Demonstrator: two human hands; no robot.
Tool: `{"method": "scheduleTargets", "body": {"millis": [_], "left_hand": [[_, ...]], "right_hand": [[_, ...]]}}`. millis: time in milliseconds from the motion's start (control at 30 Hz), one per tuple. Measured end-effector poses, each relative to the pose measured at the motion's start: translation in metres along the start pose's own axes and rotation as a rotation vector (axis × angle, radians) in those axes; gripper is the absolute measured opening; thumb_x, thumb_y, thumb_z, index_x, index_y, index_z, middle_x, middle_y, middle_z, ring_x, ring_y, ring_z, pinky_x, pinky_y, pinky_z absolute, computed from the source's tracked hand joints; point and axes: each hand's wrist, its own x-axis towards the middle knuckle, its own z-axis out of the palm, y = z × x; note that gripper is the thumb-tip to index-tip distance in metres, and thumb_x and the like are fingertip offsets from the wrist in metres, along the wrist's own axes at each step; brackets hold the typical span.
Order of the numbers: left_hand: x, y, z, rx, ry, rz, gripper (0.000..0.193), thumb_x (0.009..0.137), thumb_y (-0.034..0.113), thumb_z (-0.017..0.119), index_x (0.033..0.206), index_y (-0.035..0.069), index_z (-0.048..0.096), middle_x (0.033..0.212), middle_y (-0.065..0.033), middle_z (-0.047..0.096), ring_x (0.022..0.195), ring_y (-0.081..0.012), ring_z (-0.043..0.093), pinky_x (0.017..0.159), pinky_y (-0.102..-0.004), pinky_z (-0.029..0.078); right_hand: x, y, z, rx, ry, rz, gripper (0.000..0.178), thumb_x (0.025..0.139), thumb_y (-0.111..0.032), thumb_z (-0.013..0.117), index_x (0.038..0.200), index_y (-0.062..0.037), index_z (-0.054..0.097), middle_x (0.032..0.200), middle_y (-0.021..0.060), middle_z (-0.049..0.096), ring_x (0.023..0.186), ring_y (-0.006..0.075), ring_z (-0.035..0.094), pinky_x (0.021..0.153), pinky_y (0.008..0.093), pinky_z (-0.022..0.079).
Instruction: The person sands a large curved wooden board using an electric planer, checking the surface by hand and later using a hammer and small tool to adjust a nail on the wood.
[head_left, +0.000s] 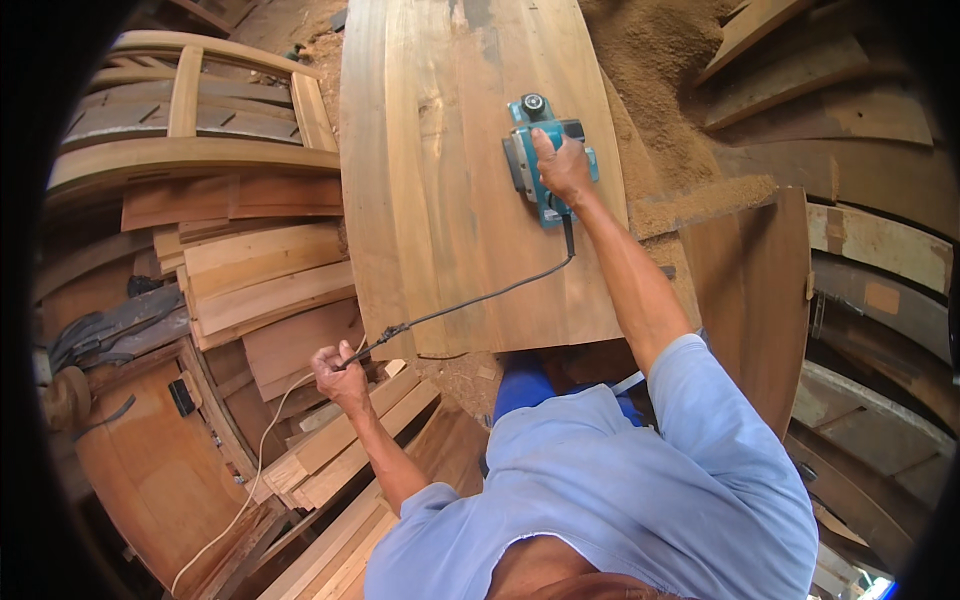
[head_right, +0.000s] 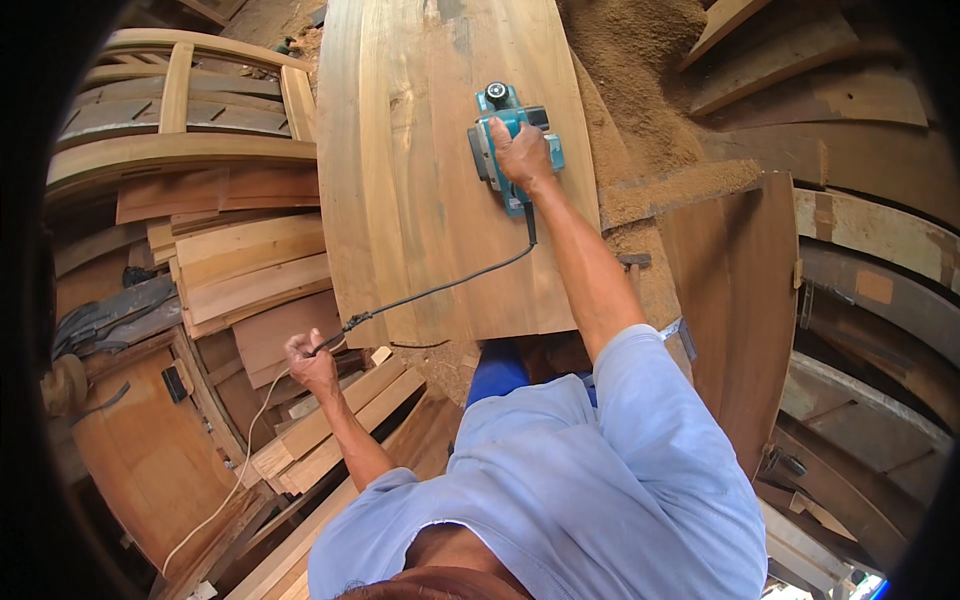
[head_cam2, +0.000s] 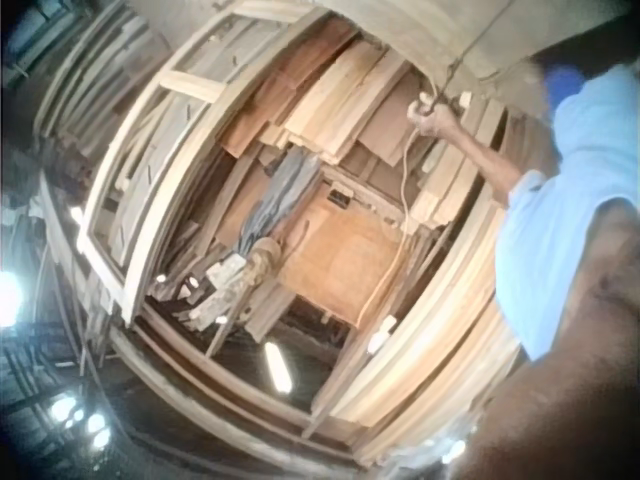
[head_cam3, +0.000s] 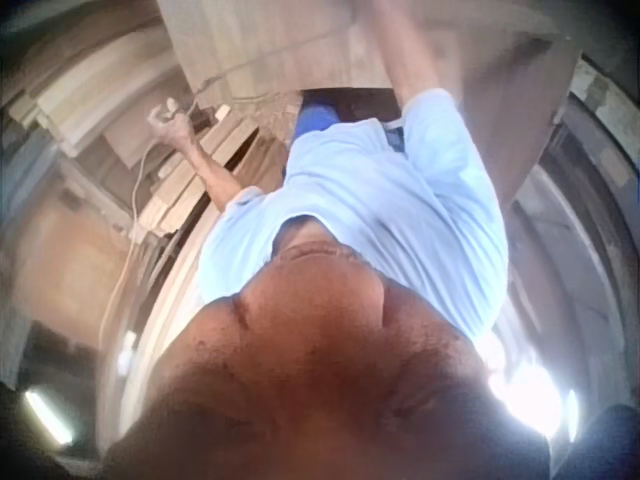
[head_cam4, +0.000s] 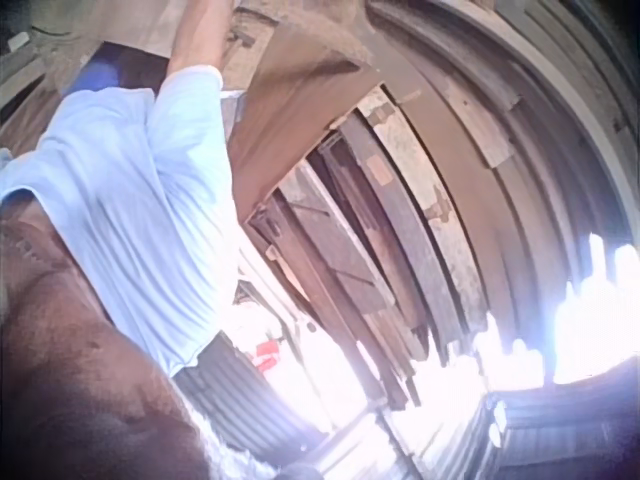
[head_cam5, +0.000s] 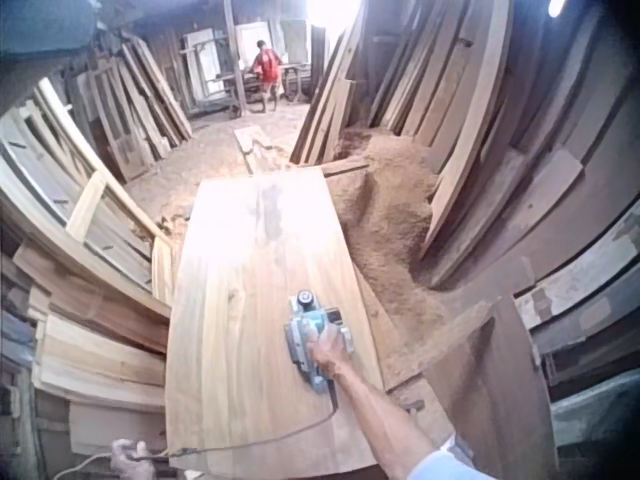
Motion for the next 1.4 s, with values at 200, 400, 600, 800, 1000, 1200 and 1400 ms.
{"method": "scheduleTargets", "body": {"millis": [200, 400, 600, 800, 1000, 1200, 1400], "left_hand": [[0.019, 0.017, -0.001, 0.091, -0.111, -0.01, 0.029, 0.087, 0.014, 0.08, 0.11, 0.003, 0.066, 0.066, -0.0054, 0.058, 0.058, -0.0176, 0.055, 0.059, -0.0341, 0.049], [0.025, -0.031, 0.043, 0.182, -0.749, -0.045, 0.05, 0.081, 0.01, 0.082, 0.127, 0.004, 0.063, 0.086, -0.0118, 0.069, 0.079, -0.0248, 0.067, 0.073, -0.038, 0.055], [0.053, -0.001, 0.083, 0.34, -0.951, 0.277, 0.063, 0.077, 0.019, 0.086, 0.132, 0.004, 0.06, 0.111, -0.0175, 0.072, 0.098, -0.0288, 0.072, 0.084, -0.0379, 0.057], [0.053, 0.116, 0.124, -0.207, -1.369, 0.049, 0.032, 0.092, 0.029, 0.074, 0.107, 0.0, 0.07, 0.09, -0.0134, 0.074, 0.087, -0.021, 0.072, 0.081, -0.034, 0.057], [-0.065, 0.193, 0.181, -0.23, -1.511, 0.741, 0.059, 0.09, 0.037, 0.072, 0.134, 0.0, 0.059, 0.141, -0.0299, 0.056, 0.134, -0.0463, 0.051, 0.112, -0.0534, 0.042], [-0.103, 0.203, 0.247, -0.032, -0.981, 0.792, 0.089, 0.085, 0.036, 0.072, 0.153, -0.008, 0.036, 0.164, -0.0357, 0.021, 0.154, -0.0514, 0.018, 0.126, -0.0588, 0.015], [-0.104, 0.189, 0.262, 0.037, -0.859, 0.834, 0.091, 0.086, 0.04, 0.068, 0.155, -0.01, 0.033, 0.165, -0.0332, 0.021, 0.157, -0.0468, 0.012, 0.127, -0.056, 0.008]], "right_hand": [[0.008, -0.005, -0.004, 0.034, -0.031, 0.001, 0.069, 0.096, -0.064, 0.058, 0.082, 0.003, 0.068, 0.076, 0.0224, 0.067, 0.078, 0.0385, 0.068, 0.072, 0.0469, 0.053], [0.007, -0.034, -0.005, 0.094, -0.103, 0.066, 0.068, 0.096, -0.063, 0.058, 0.077, 0.0015, 0.069, 0.066, 0.0195, 0.068, 0.07, 0.0358, 0.073, 0.068, 0.0458, 0.055], [0.04, -0.02, -0.008, 0.074, -0.01, 0.043, 0.067, 0.096, -0.062, 0.059, 0.078, 0.0011, 0.068, 0.064, 0.0176, 0.067, 0.065, 0.0329, 0.072, 0.065, 0.044, 0.054], [0.061, -0.011, 0.01, -0.004, -0.002, 0.048, 0.072, 0.096, -0.065, 0.059, 0.088, 0.0065, 0.069, 0.085, 0.0295, 0.071, 0.089, 0.0433, 0.072, 0.08, 0.0511, 0.054], [0.081, -0.006, 0.014, -0.038, 0.042, 0.032, 0.078, 0.095, -0.067, 0.057, 0.094, 0.0098, 0.069, 0.094, 0.0351, 0.07, 0.1, 0.0495, 0.069, 0.087, 0.0527, 0.053], [0.092, -0.028, 0.007, 0.016, 0.007, 0.05, 0.069, 0.095, -0.062, 0.06, 0.092, 0.0061, 0.071, 0.089, 0.0333, 0.07, 0.094, 0.0489, 0.07, 0.083, 0.0518, 0.054], [0.102, -0.039, 0.012, 0.07, -0.033, 0.056, 0.069, 0.096, -0.061, 0.06, 0.085, 0.0061, 0.071, 0.085, 0.0326, 0.07, 0.09, 0.0472, 0.072, 0.08, 0.0516, 0.054]]}}
